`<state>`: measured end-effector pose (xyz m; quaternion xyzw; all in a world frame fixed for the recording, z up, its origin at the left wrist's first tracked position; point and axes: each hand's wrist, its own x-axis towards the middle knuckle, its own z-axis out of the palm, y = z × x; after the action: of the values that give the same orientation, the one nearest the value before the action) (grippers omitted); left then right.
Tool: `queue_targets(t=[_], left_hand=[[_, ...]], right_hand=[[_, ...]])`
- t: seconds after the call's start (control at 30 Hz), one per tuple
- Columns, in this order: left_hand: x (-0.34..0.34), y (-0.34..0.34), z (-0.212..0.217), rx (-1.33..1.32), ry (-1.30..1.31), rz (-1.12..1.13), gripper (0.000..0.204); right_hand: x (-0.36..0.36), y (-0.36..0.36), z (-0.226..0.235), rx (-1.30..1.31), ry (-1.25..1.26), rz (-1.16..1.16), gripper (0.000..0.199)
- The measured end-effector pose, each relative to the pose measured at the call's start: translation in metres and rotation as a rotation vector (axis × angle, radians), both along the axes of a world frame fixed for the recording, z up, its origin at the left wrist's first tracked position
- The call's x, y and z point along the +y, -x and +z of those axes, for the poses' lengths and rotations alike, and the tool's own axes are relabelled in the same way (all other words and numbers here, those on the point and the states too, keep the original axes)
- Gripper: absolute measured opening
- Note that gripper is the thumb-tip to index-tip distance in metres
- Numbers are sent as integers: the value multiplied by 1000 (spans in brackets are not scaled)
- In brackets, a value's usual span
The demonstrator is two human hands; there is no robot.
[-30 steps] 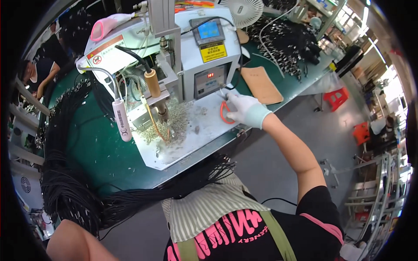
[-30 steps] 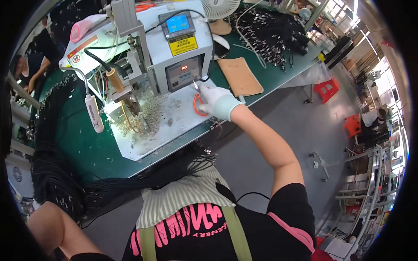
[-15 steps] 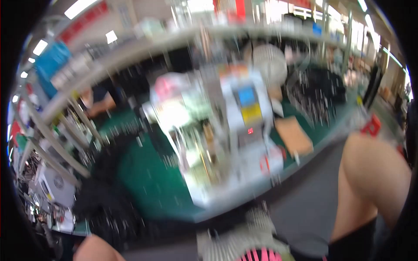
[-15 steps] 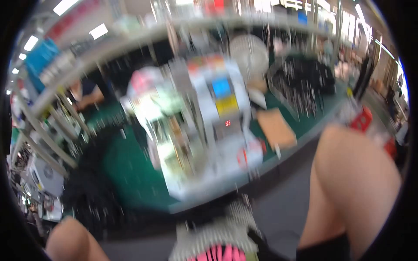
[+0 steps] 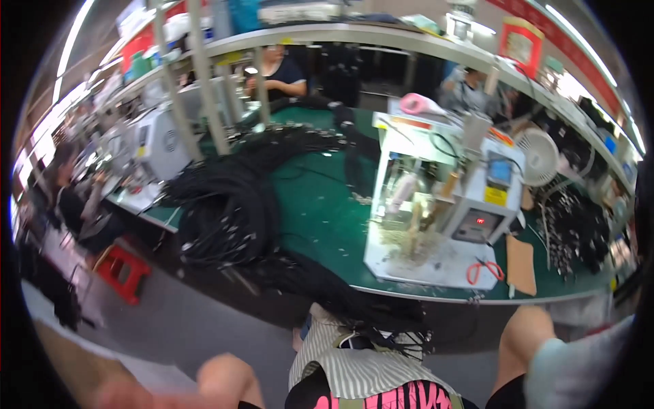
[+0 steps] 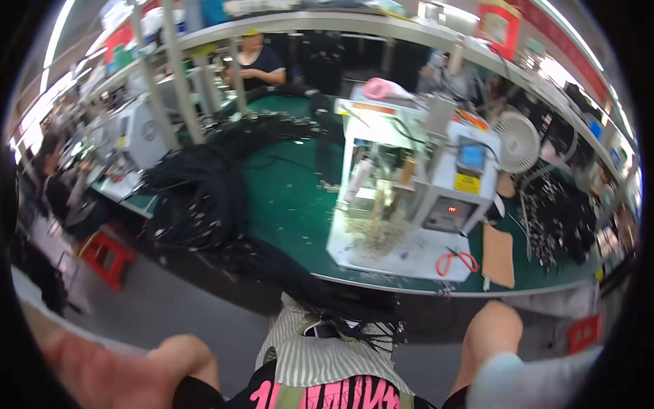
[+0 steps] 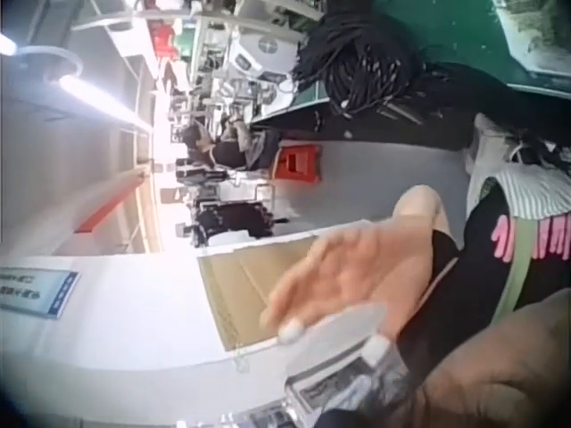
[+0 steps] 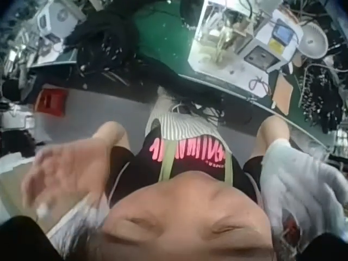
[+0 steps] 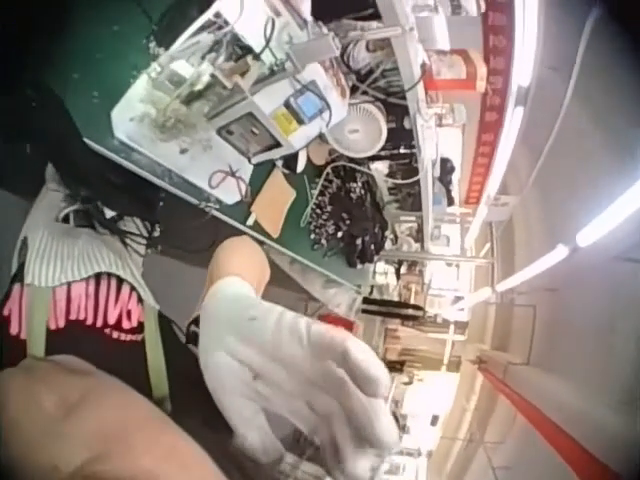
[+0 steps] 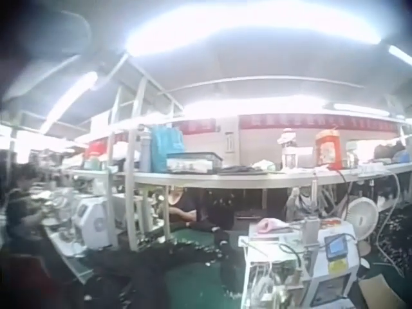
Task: Stripping ends of electrical wires and crimping connectors using a machine, then gathering bundles for transport.
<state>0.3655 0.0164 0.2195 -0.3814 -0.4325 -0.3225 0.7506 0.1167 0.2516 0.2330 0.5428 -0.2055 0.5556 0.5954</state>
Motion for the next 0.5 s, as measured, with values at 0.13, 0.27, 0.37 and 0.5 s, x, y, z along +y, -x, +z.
queue_targets(t=[0.13,0.27,0.37,0.5], left_hand=[[-31,7,-92,-308,-892,302,67],[-49,-4,-159,-546,-1400,249,45],[-42,-18,-209,-680,-1488,311,42],[-41,-29,-267,-825,-1632,89,39]], right_hand=[[-40,-4,-36,-49,-526,93,40],[-123,-20,-100,-151,-1240,-150,40],[-172,-26,-132,-189,-1327,-48,45],[-242,-50,-132,-122,-1334,84,43]])
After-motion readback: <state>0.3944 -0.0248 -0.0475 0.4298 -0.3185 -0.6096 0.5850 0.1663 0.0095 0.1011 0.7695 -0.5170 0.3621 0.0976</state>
